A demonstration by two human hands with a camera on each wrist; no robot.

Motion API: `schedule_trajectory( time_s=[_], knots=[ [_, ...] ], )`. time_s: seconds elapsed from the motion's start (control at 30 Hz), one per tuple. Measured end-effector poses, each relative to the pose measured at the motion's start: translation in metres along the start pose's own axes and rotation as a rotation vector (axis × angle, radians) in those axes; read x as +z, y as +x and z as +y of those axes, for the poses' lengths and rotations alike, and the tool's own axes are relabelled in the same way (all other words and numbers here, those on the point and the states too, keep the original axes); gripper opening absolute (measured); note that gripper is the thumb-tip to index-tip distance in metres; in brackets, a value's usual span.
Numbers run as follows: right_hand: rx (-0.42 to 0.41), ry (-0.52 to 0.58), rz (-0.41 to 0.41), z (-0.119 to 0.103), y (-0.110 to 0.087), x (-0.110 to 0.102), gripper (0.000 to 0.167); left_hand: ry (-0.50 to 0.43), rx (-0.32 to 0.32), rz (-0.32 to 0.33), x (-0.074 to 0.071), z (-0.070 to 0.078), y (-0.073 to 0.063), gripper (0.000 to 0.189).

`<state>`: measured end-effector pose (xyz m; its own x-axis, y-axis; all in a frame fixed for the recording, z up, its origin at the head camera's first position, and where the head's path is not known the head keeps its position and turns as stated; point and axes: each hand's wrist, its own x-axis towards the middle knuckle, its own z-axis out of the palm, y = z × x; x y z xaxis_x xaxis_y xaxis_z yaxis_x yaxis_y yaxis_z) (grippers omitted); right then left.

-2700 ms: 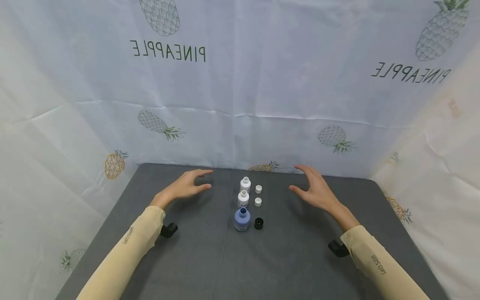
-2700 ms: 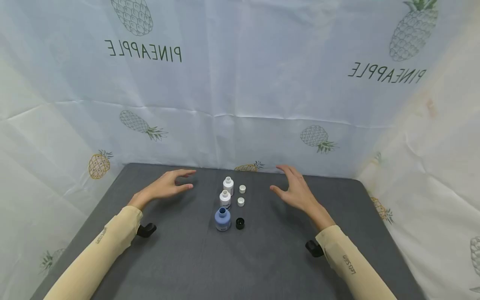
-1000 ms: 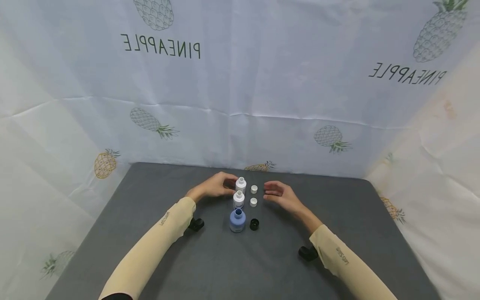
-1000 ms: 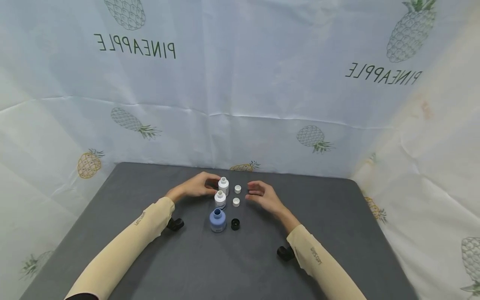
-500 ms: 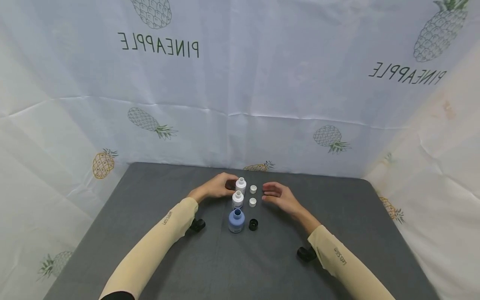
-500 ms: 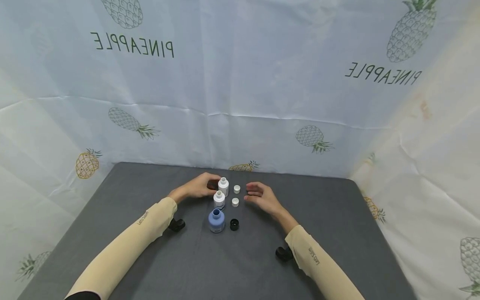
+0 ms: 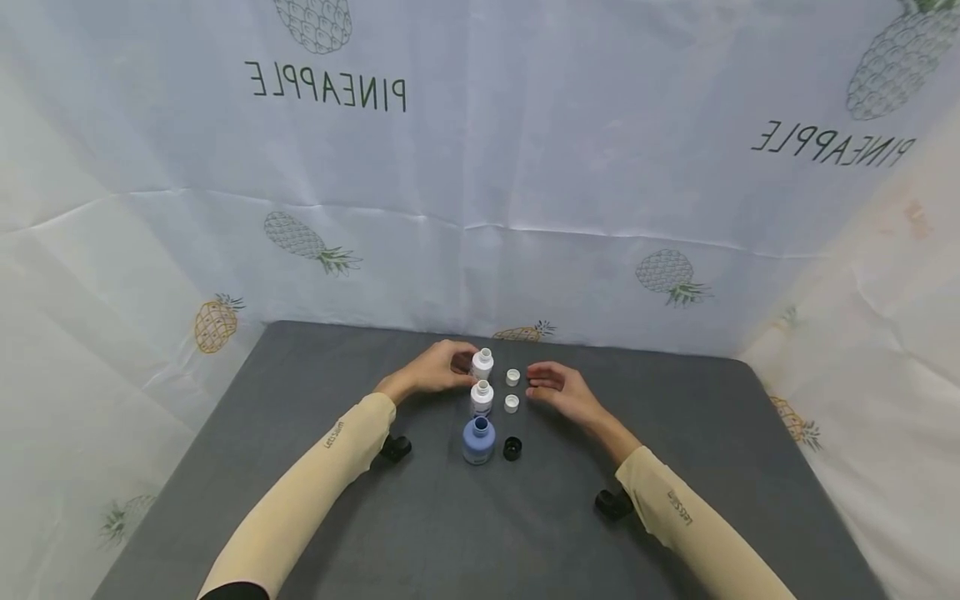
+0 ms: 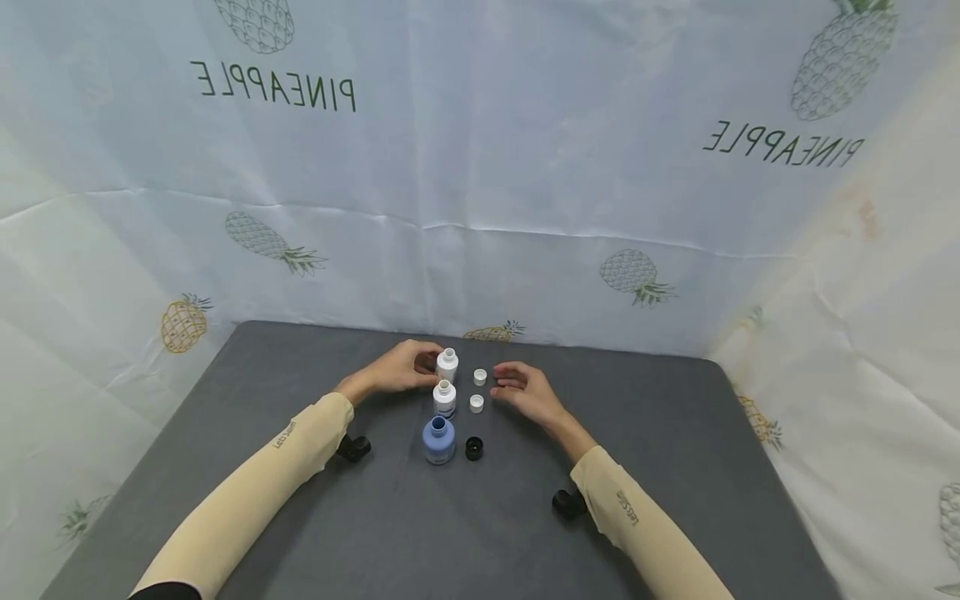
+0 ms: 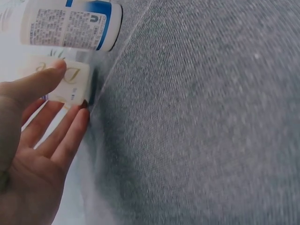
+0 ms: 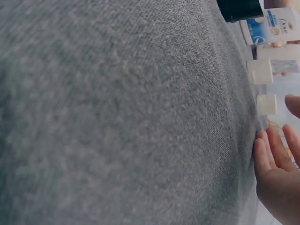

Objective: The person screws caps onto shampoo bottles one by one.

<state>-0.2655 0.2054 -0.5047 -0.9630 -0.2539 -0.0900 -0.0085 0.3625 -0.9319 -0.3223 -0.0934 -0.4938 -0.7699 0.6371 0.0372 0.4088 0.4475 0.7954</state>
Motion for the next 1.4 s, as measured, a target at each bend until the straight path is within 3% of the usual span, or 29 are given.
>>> schedule_trajectory(
  time_s=[0.4,0.53,0.63,1.1,1.4],
  knots=[
    [0.002,-0.054,0.024,-0.005,0.012,0.012,0.042,-0.012,-0.034,0.078,-0.018,0.002,-0.015,0.049],
    [-0.052,-0.092,0.022,-0.006,0.017,0.015,0.04,-0.008,-0.037,0.107,-0.022,0.002,-0.018,0.05],
    [-0.095,-0.153,0.019,-0.007,0.018,0.017,0.039,-0.016,-0.043,0.107,-0.024,0.003,-0.02,0.051],
    [-0.133,-0.343,0.016,-0.008,0.029,0.018,0.035,0.005,-0.065,0.11,-0.029,0.005,-0.027,0.05],
    [-0.154,-0.383,0.023,-0.008,0.03,0.018,0.028,0.018,-0.073,0.12,-0.031,0.009,-0.029,0.05]
  ],
)
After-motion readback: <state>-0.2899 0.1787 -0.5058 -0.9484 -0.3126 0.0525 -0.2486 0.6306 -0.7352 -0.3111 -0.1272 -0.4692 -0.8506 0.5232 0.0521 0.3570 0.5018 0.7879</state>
